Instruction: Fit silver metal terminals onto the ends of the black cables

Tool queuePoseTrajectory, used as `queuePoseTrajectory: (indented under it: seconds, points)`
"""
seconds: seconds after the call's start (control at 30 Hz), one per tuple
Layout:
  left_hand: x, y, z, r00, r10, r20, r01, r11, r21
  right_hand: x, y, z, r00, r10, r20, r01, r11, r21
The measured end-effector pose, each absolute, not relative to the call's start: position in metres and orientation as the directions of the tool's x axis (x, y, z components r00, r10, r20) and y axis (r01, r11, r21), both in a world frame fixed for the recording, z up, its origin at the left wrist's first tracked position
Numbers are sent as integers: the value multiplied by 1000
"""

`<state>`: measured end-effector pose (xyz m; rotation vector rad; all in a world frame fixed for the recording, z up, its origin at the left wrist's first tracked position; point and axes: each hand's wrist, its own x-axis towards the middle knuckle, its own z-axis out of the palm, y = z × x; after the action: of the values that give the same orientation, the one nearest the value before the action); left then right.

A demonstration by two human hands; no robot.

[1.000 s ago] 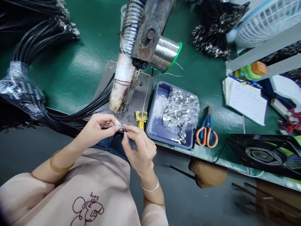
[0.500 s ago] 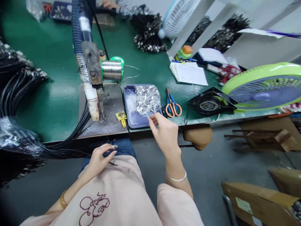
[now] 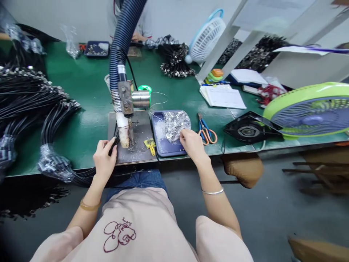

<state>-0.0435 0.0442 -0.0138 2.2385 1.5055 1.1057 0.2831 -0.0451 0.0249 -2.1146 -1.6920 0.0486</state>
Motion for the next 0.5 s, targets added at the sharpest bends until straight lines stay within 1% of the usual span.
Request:
queuePoseTrajectory:
  seconds: [0.07, 0.13, 0.2, 0.27, 0.33, 0.4, 0.43, 0.47, 0.5]
  points:
    - [-43, 50, -14, 139, 882, 450, 665, -419, 618, 283, -45, 25, 242, 945, 222, 922, -153, -356]
    - [-44, 53, -13, 68, 903, 425, 584, -381, 717, 283, -46, 25, 245, 949, 198, 916, -159, -368]
    - [-44, 54, -11, -36, 927, 374, 447, -320, 836, 283, -47, 25, 275, 950, 146, 901, -201, -384]
    - [-45, 54, -10, -146, 940, 308, 271, -261, 926, 284, -48, 25, 318, 945, 81, 878, -260, -403]
    - [-46, 51, -7, -242, 936, 254, 116, -232, 966, 283, -49, 25, 349, 936, 41, 853, -299, -428]
    - [-48, 45, -1, -291, 932, 218, 31, -218, 975, 282, -49, 25, 371, 928, 36, 830, -314, -461]
    - [-49, 41, 4, -264, 942, 205, 13, -209, 978, 281, -50, 25, 381, 924, 35, 820, -319, -476]
    - [-50, 35, 11, -186, 963, 196, 7, -199, 980, 279, -50, 25, 391, 920, 34, 811, -327, -485]
    - [-50, 29, 17, -32, 982, 188, 2, -188, 982, 277, -51, 25, 402, 915, 34, 805, -335, -490]
